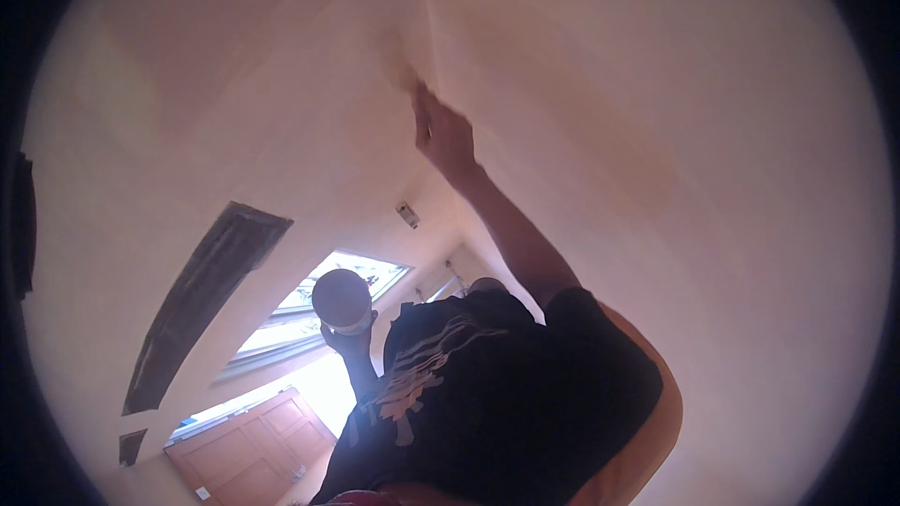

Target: The person paints a ceiling using a paintbrush and a small container of paint. They repeatedly dip the brush into the container and apply paint to the ceiling surface in a room with a skylight and a wooden door.

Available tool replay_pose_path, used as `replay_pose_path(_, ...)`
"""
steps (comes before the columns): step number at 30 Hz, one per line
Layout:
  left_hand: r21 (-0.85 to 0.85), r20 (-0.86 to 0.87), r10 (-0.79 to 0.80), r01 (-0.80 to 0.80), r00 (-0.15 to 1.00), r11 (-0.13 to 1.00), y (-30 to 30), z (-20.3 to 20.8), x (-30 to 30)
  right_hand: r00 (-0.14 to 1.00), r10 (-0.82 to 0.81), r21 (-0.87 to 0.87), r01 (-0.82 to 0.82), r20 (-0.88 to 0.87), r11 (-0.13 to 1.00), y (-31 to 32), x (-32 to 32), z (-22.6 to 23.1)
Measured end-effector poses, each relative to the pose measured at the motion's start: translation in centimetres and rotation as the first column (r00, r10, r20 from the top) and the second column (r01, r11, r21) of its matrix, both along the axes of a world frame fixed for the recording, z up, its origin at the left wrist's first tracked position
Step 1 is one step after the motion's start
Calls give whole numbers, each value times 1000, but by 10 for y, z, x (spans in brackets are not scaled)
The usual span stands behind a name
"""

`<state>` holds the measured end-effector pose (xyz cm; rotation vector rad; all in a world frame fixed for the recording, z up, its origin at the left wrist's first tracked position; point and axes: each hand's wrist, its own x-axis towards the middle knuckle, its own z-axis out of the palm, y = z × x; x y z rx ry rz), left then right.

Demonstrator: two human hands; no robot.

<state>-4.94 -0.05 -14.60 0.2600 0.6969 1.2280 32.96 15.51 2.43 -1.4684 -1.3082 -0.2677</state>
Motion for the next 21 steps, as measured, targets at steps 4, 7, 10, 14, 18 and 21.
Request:
replay_pose_path(4,7,31,37,-38,999,999,-8,13,-1,995,-10,-351,-27,-103,936,-39,-3,-72)
replay_pose_path(7,180,-439,125,-49,890,982,-12,36,10,932,-3,-432,-166,-364,886,-60,2,-83)
replay_pose_path(10,42,-343,138,-132,929,990,-9,51,16,769,73,-360,-379,-635,852,-66,8,-91)
replay_pose_path(14,-48,-318,163,-188,934,981,-13,58,18,639,42,-332,-453,-768,827,-52,10,-68)
replay_pose_path(18,-116,-155,179,-198,971,973,-14,67,22,803,128,-263,-334,-582,905,-21,17,-2)
replay_pose_path(21,-115,-139,197,-214,970,970,-13,60,21,804,234,-132,-359,-546,924,-18,11,78)
